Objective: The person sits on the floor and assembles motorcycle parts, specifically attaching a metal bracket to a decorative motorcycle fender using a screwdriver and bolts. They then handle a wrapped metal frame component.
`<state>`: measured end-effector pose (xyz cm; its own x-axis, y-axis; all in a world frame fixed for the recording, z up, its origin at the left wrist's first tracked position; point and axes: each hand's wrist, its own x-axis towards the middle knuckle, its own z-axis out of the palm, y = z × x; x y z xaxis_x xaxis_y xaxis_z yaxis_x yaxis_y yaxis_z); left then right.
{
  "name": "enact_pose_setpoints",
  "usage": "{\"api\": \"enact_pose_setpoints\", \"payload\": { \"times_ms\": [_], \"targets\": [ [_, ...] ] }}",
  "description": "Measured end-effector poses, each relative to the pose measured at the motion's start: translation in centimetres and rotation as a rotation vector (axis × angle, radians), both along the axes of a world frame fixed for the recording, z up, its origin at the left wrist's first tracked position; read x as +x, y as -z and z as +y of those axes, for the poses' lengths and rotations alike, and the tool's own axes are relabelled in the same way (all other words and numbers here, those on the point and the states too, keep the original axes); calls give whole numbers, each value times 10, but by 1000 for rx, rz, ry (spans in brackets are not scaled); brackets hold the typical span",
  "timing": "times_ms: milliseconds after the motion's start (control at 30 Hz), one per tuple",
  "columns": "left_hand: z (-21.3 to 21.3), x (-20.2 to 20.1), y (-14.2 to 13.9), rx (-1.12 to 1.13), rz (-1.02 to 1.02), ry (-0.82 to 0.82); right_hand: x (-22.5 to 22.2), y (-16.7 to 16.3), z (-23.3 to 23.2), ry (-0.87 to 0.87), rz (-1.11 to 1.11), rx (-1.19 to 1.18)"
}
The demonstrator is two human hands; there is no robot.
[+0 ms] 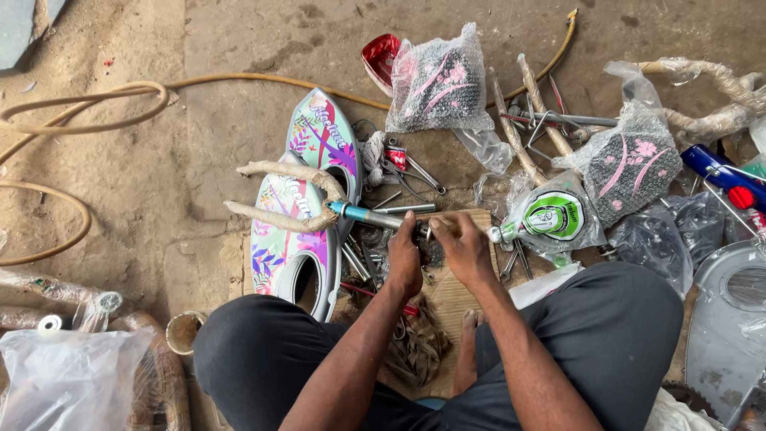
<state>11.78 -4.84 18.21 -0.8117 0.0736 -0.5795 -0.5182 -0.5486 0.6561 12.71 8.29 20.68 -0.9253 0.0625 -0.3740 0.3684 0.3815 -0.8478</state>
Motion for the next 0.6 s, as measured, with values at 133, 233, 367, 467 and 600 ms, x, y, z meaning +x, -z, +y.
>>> {"api": "enact_pose_setpoints", "payload": {
  "times_ms": [133, 233, 367, 467, 600],
  "targets": [
    [1, -1, 6, 56, 13, 12, 1, -5, 2, -224, 384, 68],
    [1, 1, 13, 36, 48, -33, 3, -13, 0, -156, 307, -82],
    [0, 4, 18, 92, 68, 30, 2, -17, -5, -40, -80, 105],
    [0, 3, 17, 62, 34, -26, 3, -13, -8, -164, 170, 24],
    [1, 0, 15, 79, 49, -40, 3, -9, -7, -30, 218, -94]
  ]
}}
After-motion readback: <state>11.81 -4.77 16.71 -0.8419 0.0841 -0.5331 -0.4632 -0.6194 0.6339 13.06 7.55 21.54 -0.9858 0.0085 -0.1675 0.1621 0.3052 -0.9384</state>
